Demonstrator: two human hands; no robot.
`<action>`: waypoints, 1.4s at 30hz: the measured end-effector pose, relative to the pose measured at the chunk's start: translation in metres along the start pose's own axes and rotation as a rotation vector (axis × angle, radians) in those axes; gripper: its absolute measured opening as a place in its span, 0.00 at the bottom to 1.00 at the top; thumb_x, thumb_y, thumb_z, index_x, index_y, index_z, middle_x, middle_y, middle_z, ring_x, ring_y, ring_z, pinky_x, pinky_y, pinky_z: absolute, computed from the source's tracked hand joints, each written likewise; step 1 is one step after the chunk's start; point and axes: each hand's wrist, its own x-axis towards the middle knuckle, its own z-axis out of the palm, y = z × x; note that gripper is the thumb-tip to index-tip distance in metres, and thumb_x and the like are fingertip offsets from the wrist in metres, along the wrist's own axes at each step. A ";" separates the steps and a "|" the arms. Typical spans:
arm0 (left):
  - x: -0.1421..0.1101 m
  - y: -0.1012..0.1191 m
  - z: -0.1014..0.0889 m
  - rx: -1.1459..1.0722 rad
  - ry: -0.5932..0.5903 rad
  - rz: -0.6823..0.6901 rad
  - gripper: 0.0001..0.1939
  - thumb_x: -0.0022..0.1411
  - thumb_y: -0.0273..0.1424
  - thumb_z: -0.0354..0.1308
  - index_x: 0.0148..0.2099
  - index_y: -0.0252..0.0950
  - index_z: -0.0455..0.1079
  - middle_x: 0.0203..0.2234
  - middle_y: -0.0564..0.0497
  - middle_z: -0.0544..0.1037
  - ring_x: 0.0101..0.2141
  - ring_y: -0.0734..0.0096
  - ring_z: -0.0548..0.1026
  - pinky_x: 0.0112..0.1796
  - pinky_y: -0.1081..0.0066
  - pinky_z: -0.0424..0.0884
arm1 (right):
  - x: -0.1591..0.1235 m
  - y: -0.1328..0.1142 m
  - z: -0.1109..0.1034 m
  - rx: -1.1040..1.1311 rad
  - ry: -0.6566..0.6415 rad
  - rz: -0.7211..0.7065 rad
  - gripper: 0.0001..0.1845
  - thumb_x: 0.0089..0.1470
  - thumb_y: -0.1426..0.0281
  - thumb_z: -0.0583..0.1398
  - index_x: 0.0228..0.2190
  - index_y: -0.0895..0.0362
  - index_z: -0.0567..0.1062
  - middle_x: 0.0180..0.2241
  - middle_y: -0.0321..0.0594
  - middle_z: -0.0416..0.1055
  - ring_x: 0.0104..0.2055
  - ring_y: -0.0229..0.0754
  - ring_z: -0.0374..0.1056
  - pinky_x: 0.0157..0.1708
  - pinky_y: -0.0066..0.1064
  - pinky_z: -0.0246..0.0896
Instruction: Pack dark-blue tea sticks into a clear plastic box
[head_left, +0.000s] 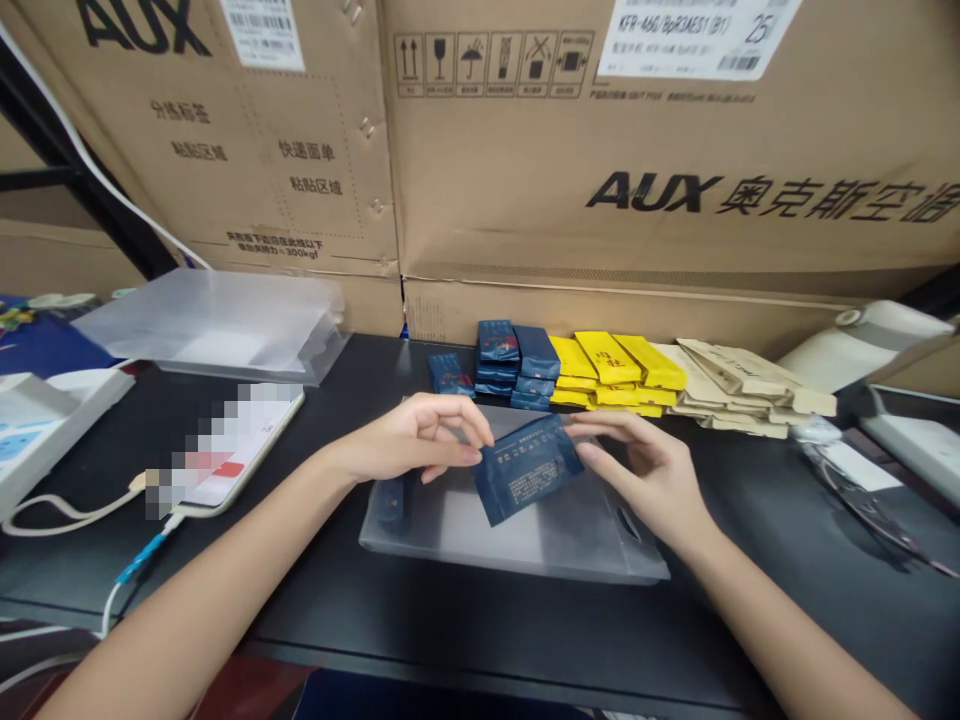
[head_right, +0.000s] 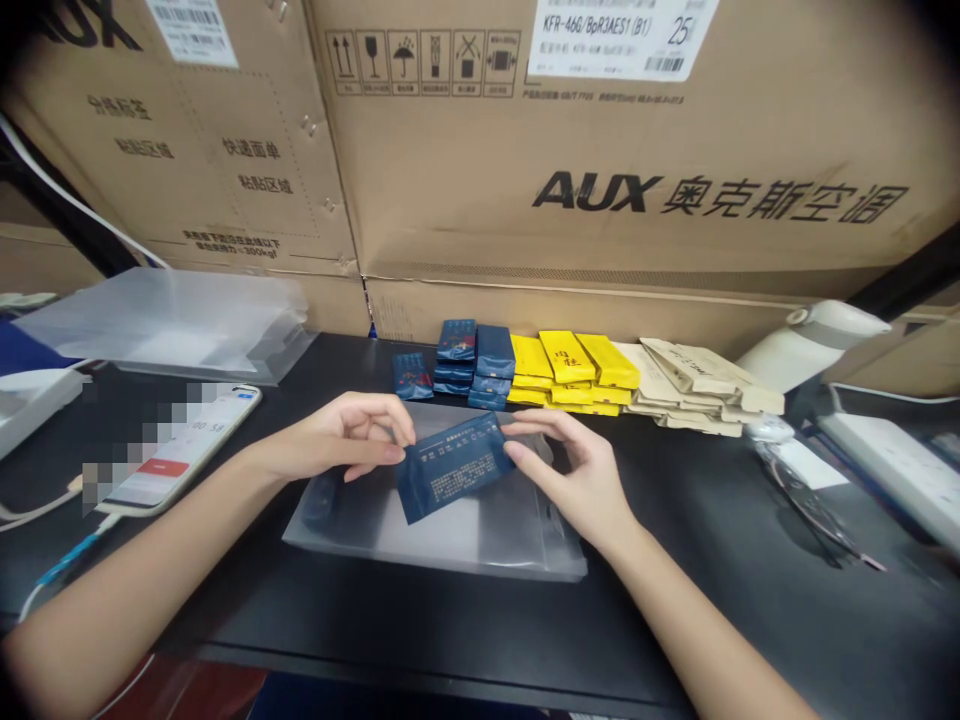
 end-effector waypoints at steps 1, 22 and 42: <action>0.000 0.000 0.000 0.009 0.000 -0.003 0.07 0.54 0.31 0.63 0.36 0.35 0.70 0.23 0.55 0.72 0.15 0.85 0.63 0.17 0.80 0.60 | 0.000 0.001 0.000 0.000 -0.022 0.001 0.15 0.44 0.64 0.69 0.36 0.53 0.78 0.35 0.40 0.79 0.40 0.46 0.75 0.47 0.37 0.66; 0.001 -0.005 0.003 0.064 0.477 0.228 0.14 0.44 0.31 0.71 0.25 0.33 0.67 0.23 0.49 0.80 0.22 0.74 0.76 0.25 0.75 0.73 | 0.001 0.006 -0.004 0.385 -0.078 0.070 0.13 0.35 0.75 0.72 0.26 0.54 0.77 0.32 0.36 0.76 0.36 0.39 0.73 0.39 0.30 0.70; 0.001 -0.007 0.000 -0.071 0.244 0.259 0.11 0.49 0.24 0.68 0.34 0.34 0.70 0.48 0.45 0.77 0.49 0.61 0.75 0.46 0.66 0.75 | -0.002 -0.010 -0.003 0.318 -0.080 0.113 0.17 0.41 0.69 0.71 0.28 0.52 0.67 0.29 0.34 0.74 0.33 0.39 0.73 0.32 0.28 0.69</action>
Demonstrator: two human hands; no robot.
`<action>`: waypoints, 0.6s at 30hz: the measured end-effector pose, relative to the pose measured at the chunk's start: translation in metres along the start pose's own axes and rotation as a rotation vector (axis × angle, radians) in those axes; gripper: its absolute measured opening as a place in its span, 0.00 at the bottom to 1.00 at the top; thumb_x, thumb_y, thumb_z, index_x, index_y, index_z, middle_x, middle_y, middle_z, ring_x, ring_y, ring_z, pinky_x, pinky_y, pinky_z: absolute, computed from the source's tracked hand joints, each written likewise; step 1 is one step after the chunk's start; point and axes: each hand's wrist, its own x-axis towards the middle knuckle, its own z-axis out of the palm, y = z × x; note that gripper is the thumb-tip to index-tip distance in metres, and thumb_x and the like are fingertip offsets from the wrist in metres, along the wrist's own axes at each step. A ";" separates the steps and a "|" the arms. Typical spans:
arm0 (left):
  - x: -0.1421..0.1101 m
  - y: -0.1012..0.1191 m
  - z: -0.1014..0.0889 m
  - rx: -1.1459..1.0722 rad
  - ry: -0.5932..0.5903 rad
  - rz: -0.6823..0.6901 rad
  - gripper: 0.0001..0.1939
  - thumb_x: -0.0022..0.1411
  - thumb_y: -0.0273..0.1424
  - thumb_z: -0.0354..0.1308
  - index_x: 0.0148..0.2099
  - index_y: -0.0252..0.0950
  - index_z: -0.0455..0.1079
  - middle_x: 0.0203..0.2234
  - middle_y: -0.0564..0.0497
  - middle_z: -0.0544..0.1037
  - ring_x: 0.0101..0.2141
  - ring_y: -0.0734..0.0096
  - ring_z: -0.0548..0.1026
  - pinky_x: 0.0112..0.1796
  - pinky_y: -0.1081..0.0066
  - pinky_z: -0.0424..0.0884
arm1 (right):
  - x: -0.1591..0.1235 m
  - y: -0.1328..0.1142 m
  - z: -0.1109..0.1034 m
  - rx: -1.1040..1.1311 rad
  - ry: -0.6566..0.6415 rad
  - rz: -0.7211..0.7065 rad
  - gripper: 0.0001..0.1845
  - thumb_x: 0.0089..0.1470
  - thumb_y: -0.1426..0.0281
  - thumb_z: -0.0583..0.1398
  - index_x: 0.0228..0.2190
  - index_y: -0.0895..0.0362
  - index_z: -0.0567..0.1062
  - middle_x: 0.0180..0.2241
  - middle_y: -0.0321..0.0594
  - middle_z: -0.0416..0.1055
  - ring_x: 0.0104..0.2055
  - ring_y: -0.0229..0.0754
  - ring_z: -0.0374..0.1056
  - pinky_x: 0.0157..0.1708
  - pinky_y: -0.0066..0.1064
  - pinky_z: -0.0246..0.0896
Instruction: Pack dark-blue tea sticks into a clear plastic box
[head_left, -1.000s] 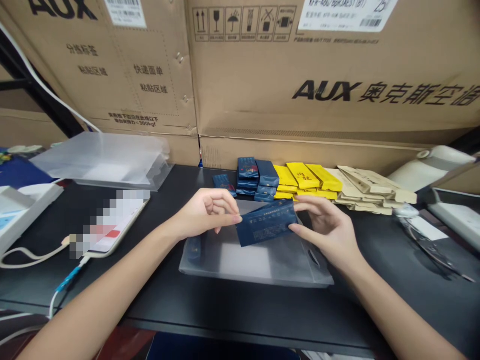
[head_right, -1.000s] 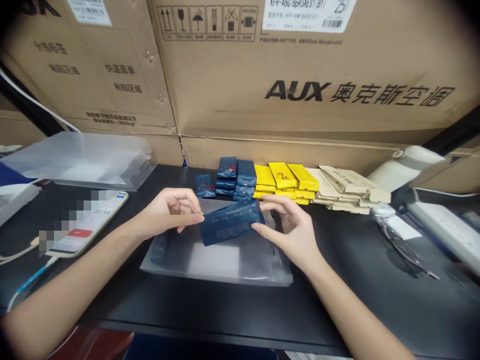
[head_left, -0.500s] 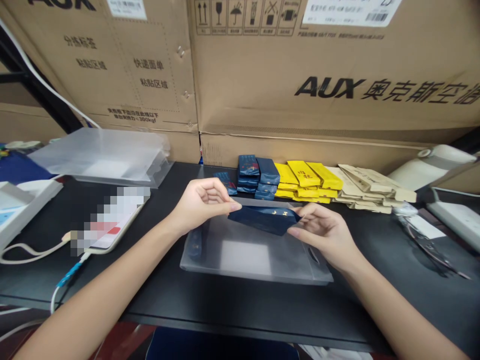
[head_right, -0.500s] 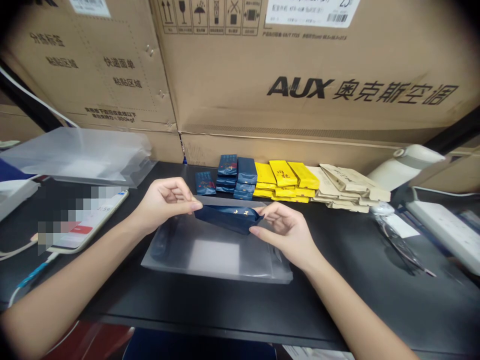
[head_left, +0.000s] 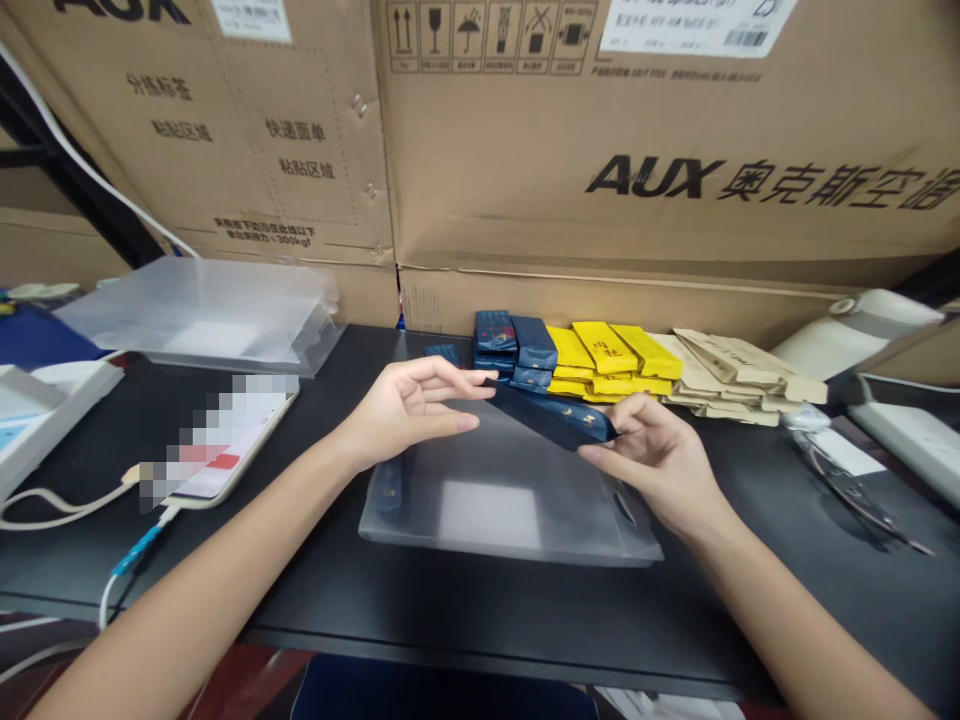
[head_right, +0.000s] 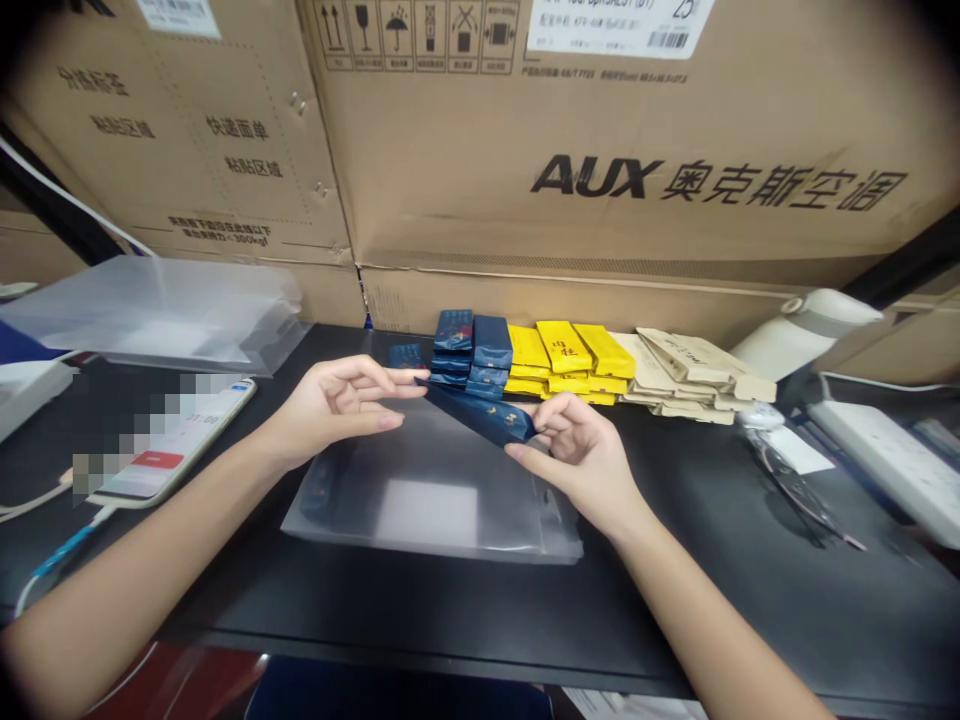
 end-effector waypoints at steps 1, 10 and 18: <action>-0.001 0.001 0.001 0.003 -0.004 -0.003 0.11 0.48 0.24 0.68 0.33 0.34 0.69 0.47 0.46 0.78 0.48 0.61 0.76 0.46 0.66 0.75 | 0.001 0.001 -0.001 -0.016 0.002 -0.015 0.17 0.41 0.69 0.71 0.31 0.52 0.69 0.31 0.34 0.75 0.34 0.39 0.73 0.33 0.29 0.70; 0.000 0.000 0.003 0.259 0.073 0.082 0.12 0.50 0.33 0.68 0.34 0.35 0.69 0.36 0.48 0.77 0.39 0.67 0.77 0.37 0.68 0.74 | 0.007 0.004 -0.012 0.072 0.158 0.004 0.15 0.42 0.65 0.69 0.36 0.52 0.77 0.34 0.36 0.77 0.33 0.40 0.72 0.35 0.32 0.70; 0.000 -0.006 -0.004 1.029 0.047 0.193 0.21 0.58 0.46 0.57 0.49 0.39 0.68 0.46 0.46 0.74 0.50 0.59 0.68 0.53 0.58 0.64 | 0.024 -0.020 -0.057 0.047 0.434 0.065 0.09 0.38 0.69 0.66 0.16 0.55 0.70 0.15 0.32 0.63 0.12 0.33 0.59 0.06 0.24 0.51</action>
